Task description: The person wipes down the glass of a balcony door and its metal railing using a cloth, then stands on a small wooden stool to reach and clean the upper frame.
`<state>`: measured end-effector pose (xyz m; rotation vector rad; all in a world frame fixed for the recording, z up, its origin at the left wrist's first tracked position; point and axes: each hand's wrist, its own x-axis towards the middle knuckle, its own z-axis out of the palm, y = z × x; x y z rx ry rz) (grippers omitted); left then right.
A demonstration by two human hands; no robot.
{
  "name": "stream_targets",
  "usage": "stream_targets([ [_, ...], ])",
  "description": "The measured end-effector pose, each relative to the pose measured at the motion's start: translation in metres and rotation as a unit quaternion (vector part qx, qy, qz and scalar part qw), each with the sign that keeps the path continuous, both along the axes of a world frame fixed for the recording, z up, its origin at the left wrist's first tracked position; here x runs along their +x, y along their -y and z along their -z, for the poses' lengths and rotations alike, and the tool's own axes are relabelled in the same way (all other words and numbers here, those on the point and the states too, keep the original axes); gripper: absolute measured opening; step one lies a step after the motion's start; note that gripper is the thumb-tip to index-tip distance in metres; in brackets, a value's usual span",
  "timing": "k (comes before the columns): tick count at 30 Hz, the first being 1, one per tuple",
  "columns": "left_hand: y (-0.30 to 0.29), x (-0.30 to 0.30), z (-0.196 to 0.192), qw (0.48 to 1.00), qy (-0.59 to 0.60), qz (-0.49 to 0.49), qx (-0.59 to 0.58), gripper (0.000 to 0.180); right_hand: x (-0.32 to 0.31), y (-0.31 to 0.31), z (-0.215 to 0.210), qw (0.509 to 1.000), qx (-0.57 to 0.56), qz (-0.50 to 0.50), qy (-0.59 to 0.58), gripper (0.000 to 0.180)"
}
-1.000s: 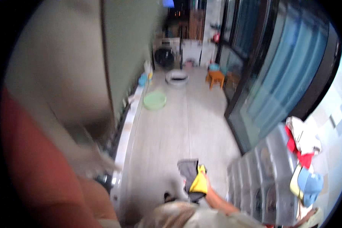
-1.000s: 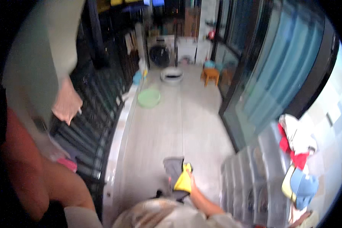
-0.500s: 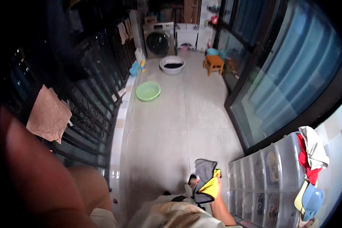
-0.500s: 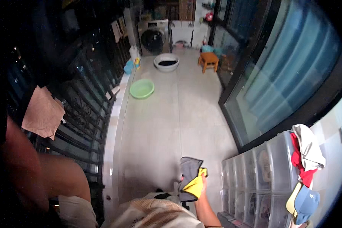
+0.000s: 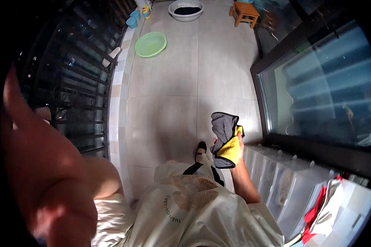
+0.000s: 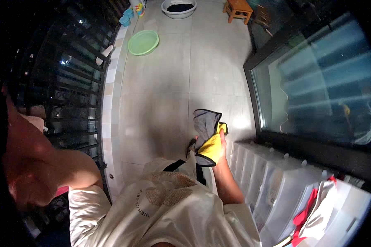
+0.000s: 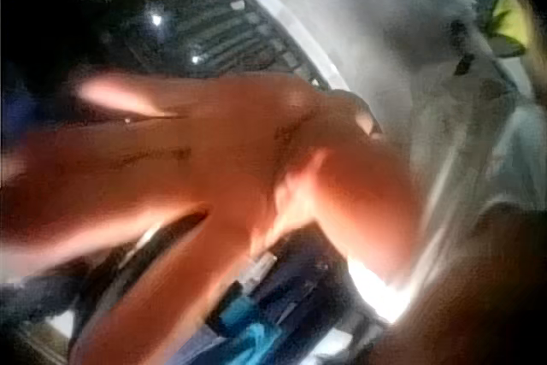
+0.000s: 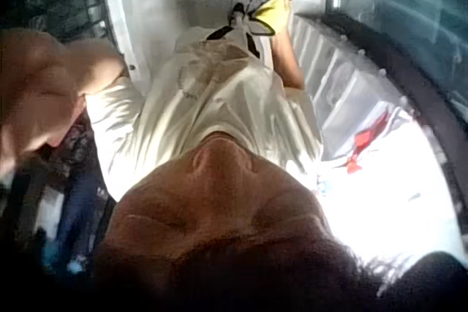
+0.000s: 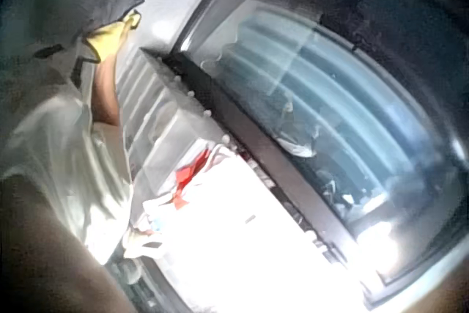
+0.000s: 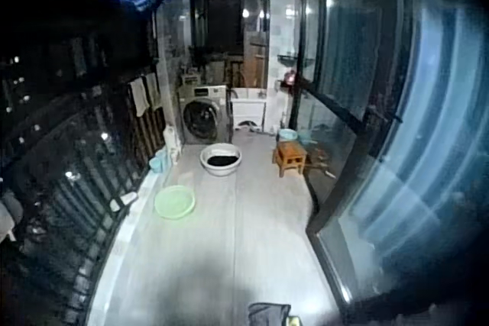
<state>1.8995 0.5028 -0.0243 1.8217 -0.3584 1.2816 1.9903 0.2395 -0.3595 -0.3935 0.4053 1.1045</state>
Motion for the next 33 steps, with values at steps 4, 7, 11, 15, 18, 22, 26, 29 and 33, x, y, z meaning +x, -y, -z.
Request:
stream_targets([
  [4, -0.010, 0.030, 0.016, 0.990, -0.121, -0.059, 0.037, 0.051, 0.079, -0.061, -0.004, 0.999, -0.028, -0.041, 0.012, 0.061],
  [7, 0.000, 0.061, 0.029, 0.932, -0.273, 0.195, 0.134, 0.041, 0.125, -0.115, -0.002, 0.994, -0.009, -0.106, -0.025, 0.059],
  [11, -0.046, 0.123, 0.037, 0.961, -0.156, 0.223, -0.044, 0.020, 0.180, -0.190, 0.024, 0.979, -0.048, -0.198, 0.016, 0.065],
  [15, -0.138, 0.160, 0.065, 0.986, -0.155, 0.052, -0.043, 0.028, 0.244, -0.271, 0.030, 0.965, -0.027, -0.258, 0.028, 0.069],
  [18, -0.209, 0.209, 0.117, 0.955, -0.290, -0.002, -0.065, 0.050, 0.289, -0.325, 0.026, 0.959, -0.066, -0.272, 0.042, 0.073],
  [22, -0.261, 0.272, 0.232, 0.865, -0.423, -0.076, -0.259, 0.085, 0.345, -0.391, 0.040, 0.948, -0.121, -0.277, 0.103, 0.059],
  [26, -0.268, 0.309, 0.365, 0.800, -0.379, -0.070, -0.460, 0.093, 0.378, -0.473, 0.048, 0.851, -0.142, -0.429, 0.267, 0.042],
  [29, -0.276, 0.330, 0.400, 0.649, -0.200, 0.030, -0.733, 0.078, 0.392, -0.530, 0.098, 0.511, 0.104, -0.366, 0.771, 0.042],
  [33, -0.300, 0.348, 0.439, 0.564, -0.113, -0.001, -0.818, 0.063, 0.436, -0.620, 0.051, 0.316, 0.181, -0.518, 0.774, 0.041],
])
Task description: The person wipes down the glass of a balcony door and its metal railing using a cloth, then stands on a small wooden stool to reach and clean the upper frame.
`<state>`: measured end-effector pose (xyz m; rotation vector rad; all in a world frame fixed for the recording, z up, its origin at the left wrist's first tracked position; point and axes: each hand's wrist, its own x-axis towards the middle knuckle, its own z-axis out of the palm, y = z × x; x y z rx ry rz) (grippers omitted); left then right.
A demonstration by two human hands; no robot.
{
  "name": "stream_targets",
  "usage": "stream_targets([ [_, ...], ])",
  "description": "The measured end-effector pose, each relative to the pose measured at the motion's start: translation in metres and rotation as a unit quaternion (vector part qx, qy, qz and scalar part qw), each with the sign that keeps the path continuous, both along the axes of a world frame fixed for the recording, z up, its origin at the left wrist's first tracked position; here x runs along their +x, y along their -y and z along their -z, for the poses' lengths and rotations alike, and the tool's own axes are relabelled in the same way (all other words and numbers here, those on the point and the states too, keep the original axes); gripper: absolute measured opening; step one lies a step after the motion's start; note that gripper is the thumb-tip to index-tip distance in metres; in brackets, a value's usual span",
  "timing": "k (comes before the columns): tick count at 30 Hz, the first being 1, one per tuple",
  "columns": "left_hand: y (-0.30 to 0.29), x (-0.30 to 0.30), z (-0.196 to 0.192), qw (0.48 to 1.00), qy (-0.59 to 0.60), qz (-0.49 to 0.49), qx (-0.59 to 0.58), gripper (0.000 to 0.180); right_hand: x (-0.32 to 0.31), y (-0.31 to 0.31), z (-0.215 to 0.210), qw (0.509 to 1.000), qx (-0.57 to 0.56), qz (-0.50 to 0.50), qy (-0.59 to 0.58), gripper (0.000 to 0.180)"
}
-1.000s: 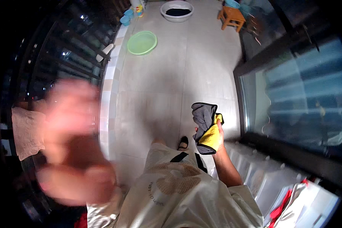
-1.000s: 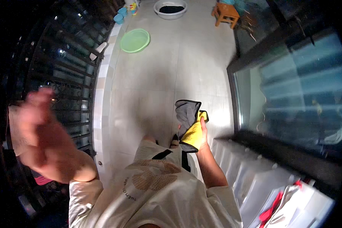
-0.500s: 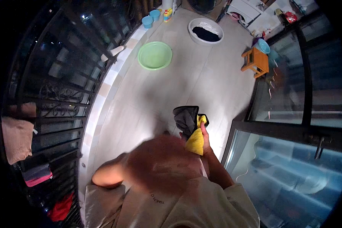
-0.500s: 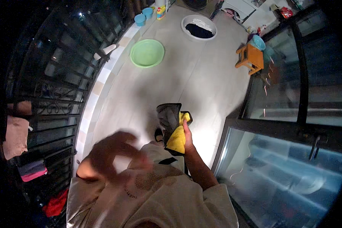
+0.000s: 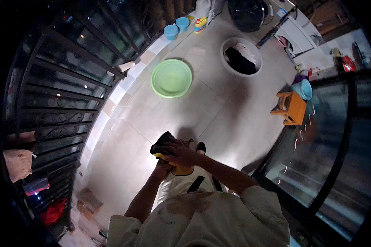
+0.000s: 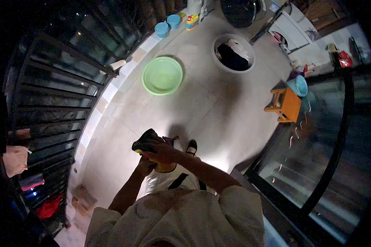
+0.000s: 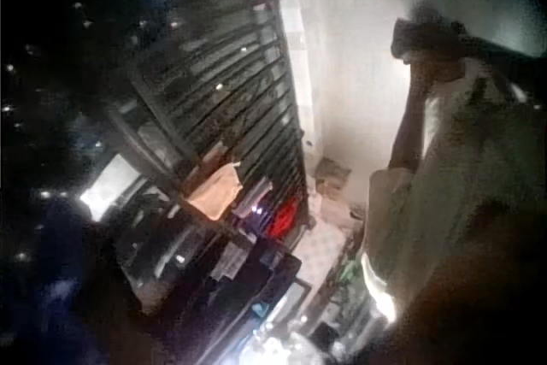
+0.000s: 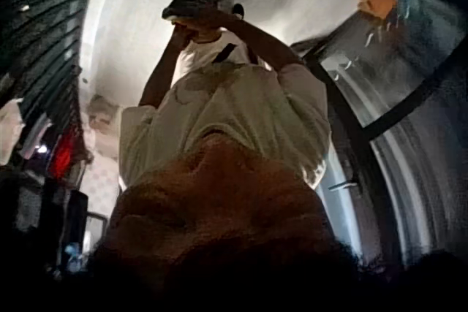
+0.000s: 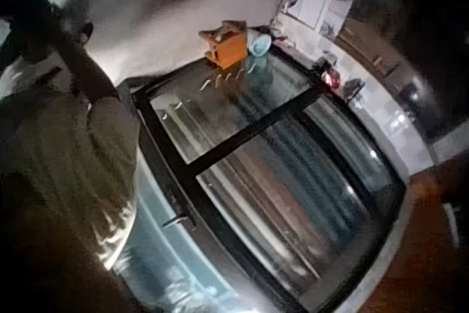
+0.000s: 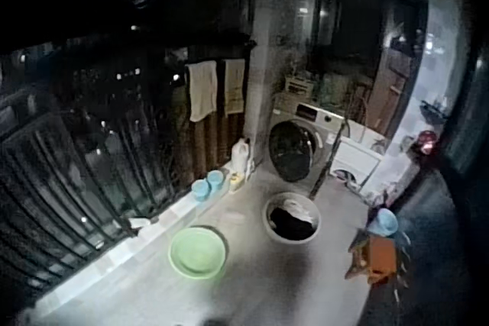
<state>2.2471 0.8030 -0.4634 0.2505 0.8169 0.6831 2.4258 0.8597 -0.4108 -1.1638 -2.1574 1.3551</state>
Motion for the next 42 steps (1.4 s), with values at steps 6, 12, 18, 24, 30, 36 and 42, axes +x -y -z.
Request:
stream_targets([
  [6, -0.037, 0.038, 0.014, 0.989, 0.025, -0.124, -0.083, 0.054, 0.073, -0.132, 0.061, 0.980, -0.113, 0.026, -0.165, 0.030],
  [12, -0.056, 0.049, 0.092, 0.976, 0.132, -0.108, -0.134, 0.050, 0.145, -0.210, 0.176, 0.818, -0.431, 0.334, -0.183, 0.046],
  [18, -0.082, 0.072, 0.150, 0.963, 0.192, -0.084, -0.171, 0.047, 0.194, -0.244, 0.273, 0.790, -0.484, 0.372, -0.062, 0.048],
  [24, -0.104, 0.104, 0.175, 0.961, 0.138, -0.085, -0.222, 0.036, 0.232, -0.286, 0.356, 0.760, -0.481, 0.425, -0.102, 0.044],
  [30, -0.133, 0.143, 0.197, 0.957, 0.044, -0.128, -0.256, 0.036, 0.326, -0.330, 0.485, 0.660, -0.480, 0.517, -0.257, 0.031],
  [36, -0.148, 0.205, 0.233, 0.940, -0.030, -0.190, -0.280, 0.036, 0.396, -0.395, 0.551, 0.508, -0.425, 0.644, -0.384, 0.032],
  [42, -0.167, 0.242, 0.258, 0.929, -0.063, -0.219, -0.292, 0.036, 0.468, -0.460, 0.584, 0.354, -0.337, 0.699, -0.522, 0.058],
])
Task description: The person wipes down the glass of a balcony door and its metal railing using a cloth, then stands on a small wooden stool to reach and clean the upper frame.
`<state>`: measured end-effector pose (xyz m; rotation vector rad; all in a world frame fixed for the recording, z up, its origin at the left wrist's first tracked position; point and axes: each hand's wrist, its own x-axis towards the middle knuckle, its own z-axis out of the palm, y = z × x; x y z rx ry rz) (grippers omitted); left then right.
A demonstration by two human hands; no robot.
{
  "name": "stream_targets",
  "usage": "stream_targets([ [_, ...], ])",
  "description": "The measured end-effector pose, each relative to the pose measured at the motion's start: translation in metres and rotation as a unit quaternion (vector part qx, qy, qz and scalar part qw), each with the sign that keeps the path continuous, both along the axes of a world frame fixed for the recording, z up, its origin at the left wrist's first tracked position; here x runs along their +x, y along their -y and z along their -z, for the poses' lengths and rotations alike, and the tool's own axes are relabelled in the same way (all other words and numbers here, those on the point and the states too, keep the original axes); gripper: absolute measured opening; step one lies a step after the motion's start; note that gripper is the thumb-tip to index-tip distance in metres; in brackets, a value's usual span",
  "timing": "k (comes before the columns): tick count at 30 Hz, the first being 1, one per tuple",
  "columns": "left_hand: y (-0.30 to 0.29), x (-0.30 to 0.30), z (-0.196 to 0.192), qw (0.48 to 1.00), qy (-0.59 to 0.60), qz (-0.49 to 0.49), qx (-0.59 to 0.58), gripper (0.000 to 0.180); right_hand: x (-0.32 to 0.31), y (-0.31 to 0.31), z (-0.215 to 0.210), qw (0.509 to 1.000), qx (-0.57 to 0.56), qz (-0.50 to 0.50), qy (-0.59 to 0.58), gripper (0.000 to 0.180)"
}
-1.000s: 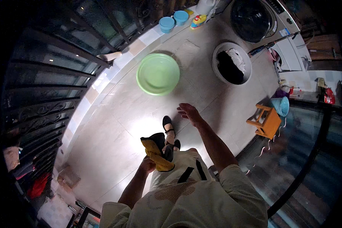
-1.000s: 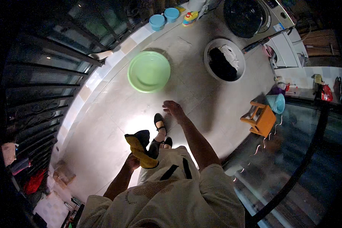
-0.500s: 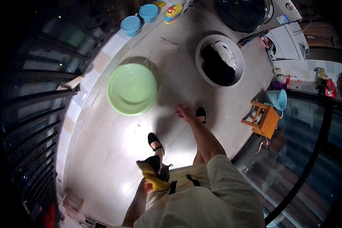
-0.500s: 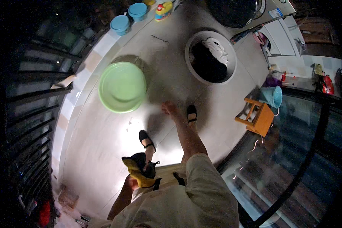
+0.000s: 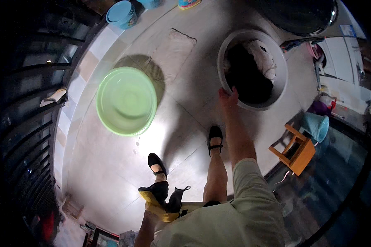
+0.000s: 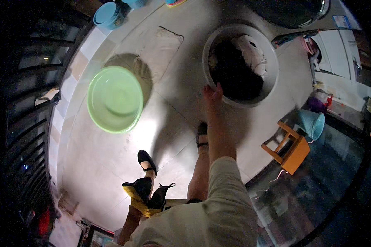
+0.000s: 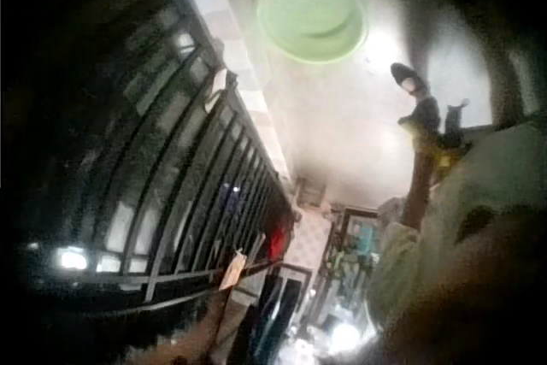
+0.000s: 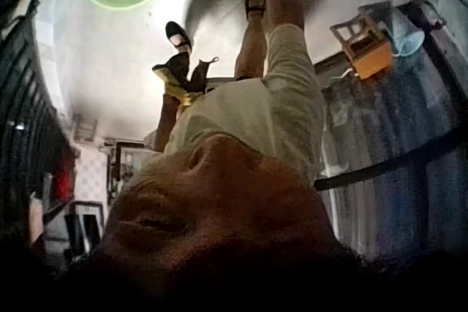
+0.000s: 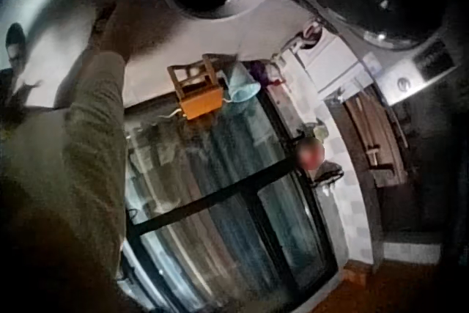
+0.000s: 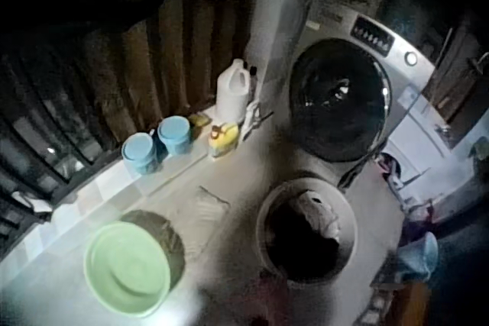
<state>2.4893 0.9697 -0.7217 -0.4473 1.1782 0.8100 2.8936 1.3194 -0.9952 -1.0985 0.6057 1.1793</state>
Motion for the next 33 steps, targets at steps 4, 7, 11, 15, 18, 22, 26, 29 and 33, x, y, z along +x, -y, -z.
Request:
stream_targets([
  [4, -0.009, 0.010, 0.005, 1.000, -0.016, -0.012, -0.002, 0.036, 0.038, -0.014, 0.006, 1.000, 0.004, -0.025, -0.008, 0.064],
  [7, -0.012, 0.010, 0.008, 1.000, -0.021, -0.016, -0.001, 0.036, 0.084, -0.025, 0.016, 0.980, 0.061, -0.078, 0.173, 0.064],
  [11, -0.004, 0.006, 0.008, 0.999, -0.033, -0.035, -0.003, 0.036, 0.108, -0.041, 0.020, 0.989, 0.089, -0.009, 0.115, 0.057],
  [15, 0.006, 0.006, 0.006, 0.998, -0.043, -0.054, -0.005, 0.037, -0.053, -0.043, 0.017, 0.931, 0.026, -0.322, 0.172, 0.056],
  [18, 0.002, -0.001, 0.008, 0.998, -0.044, -0.049, -0.011, 0.037, -0.208, -0.018, 0.011, 0.809, -0.025, -0.574, 0.121, 0.056],
  [22, 0.001, -0.006, 0.014, 0.998, -0.043, -0.038, -0.013, 0.037, -0.310, 0.025, 0.057, 0.779, -0.012, -0.617, 0.111, 0.050],
  [26, -0.009, -0.018, 0.018, 1.000, -0.027, 0.000, -0.013, 0.038, -0.305, 0.045, 0.123, 0.787, -0.025, -0.602, 0.133, 0.042],
  [29, 0.006, -0.017, 0.015, 0.999, -0.030, -0.029, -0.025, 0.038, -0.290, 0.083, 0.086, 0.801, -0.033, -0.582, 0.136, 0.039],
  [33, 0.011, -0.022, 0.014, 0.999, -0.024, -0.023, -0.023, 0.038, -0.240, 0.107, 0.046, 0.789, -0.174, -0.573, 0.137, 0.039],
])
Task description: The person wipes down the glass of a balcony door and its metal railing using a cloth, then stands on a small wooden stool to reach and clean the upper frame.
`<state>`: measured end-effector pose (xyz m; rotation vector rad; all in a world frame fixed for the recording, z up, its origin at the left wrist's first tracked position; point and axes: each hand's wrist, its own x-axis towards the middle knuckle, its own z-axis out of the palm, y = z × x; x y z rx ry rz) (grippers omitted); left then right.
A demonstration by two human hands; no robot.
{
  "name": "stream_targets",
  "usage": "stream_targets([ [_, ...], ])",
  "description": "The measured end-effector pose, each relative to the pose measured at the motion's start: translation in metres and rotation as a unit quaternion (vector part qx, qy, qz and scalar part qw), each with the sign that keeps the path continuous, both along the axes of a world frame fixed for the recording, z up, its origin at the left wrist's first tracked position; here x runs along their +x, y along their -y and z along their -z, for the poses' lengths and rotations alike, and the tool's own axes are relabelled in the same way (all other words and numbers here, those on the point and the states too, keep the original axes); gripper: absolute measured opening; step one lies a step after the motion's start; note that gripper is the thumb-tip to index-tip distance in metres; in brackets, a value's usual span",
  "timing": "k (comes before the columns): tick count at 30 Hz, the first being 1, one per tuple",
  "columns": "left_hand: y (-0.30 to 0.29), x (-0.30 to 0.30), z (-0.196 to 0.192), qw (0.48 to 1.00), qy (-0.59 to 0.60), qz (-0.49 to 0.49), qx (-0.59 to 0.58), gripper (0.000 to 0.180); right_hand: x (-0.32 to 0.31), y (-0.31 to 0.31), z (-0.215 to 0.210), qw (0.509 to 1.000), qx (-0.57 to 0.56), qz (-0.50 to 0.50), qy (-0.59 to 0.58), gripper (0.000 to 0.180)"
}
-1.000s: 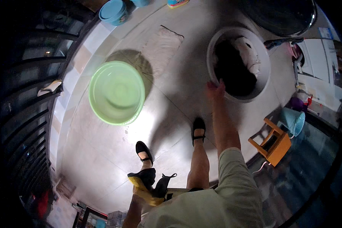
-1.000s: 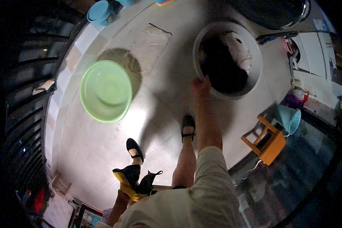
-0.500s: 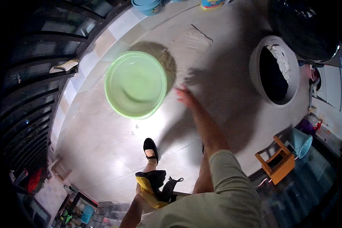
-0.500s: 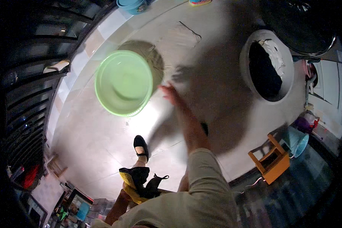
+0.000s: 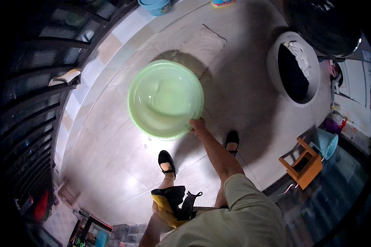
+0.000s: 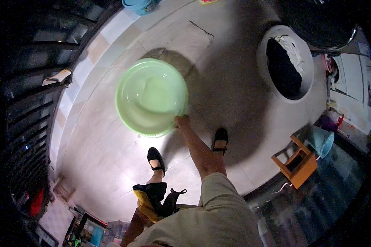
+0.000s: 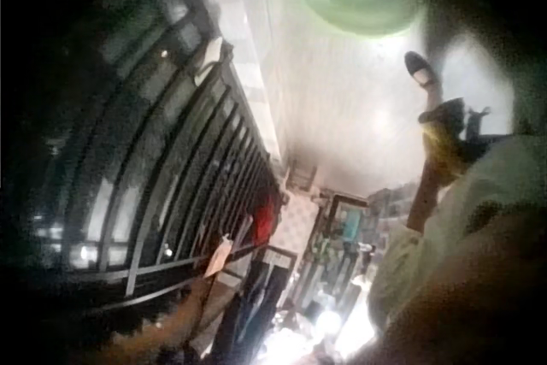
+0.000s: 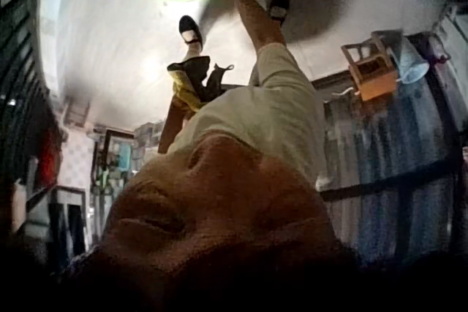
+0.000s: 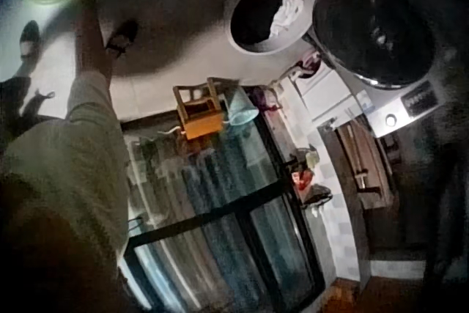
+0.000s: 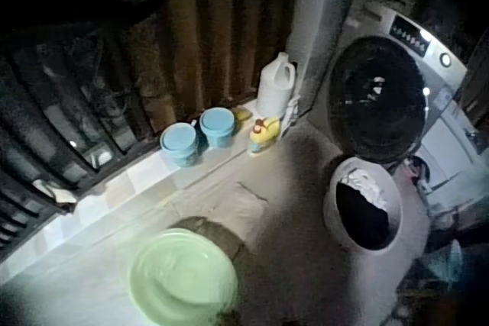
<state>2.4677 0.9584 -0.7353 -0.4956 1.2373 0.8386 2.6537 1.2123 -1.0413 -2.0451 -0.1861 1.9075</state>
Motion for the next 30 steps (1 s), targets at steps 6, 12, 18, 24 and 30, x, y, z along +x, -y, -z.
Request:
stream_targets([
  [6, -0.007, -0.004, -0.001, 0.999, 0.008, 0.032, 0.006, 0.039, 0.083, 0.079, 0.035, 0.990, 0.113, 0.059, -0.055, 0.045],
  [12, -0.025, -0.008, 0.001, 0.997, 0.023, 0.079, 0.005, 0.040, 0.183, 0.180, 0.115, 0.948, 0.310, -0.067, 0.030, 0.047],
  [18, -0.022, -0.006, 0.002, 0.996, 0.019, 0.092, 0.002, 0.041, 0.213, 0.184, 0.107, 0.950, 0.252, -0.049, 0.178, 0.040],
  [24, -0.034, -0.011, 0.008, 0.991, 0.029, 0.133, -0.005, 0.042, 0.239, 0.154, 0.121, 0.934, 0.283, -0.031, 0.216, 0.036],
  [30, -0.024, -0.010, 0.003, 0.991, 0.023, 0.132, -0.017, 0.043, 0.218, 0.066, 0.054, 0.934, 0.299, -0.100, 0.167, 0.040],
])
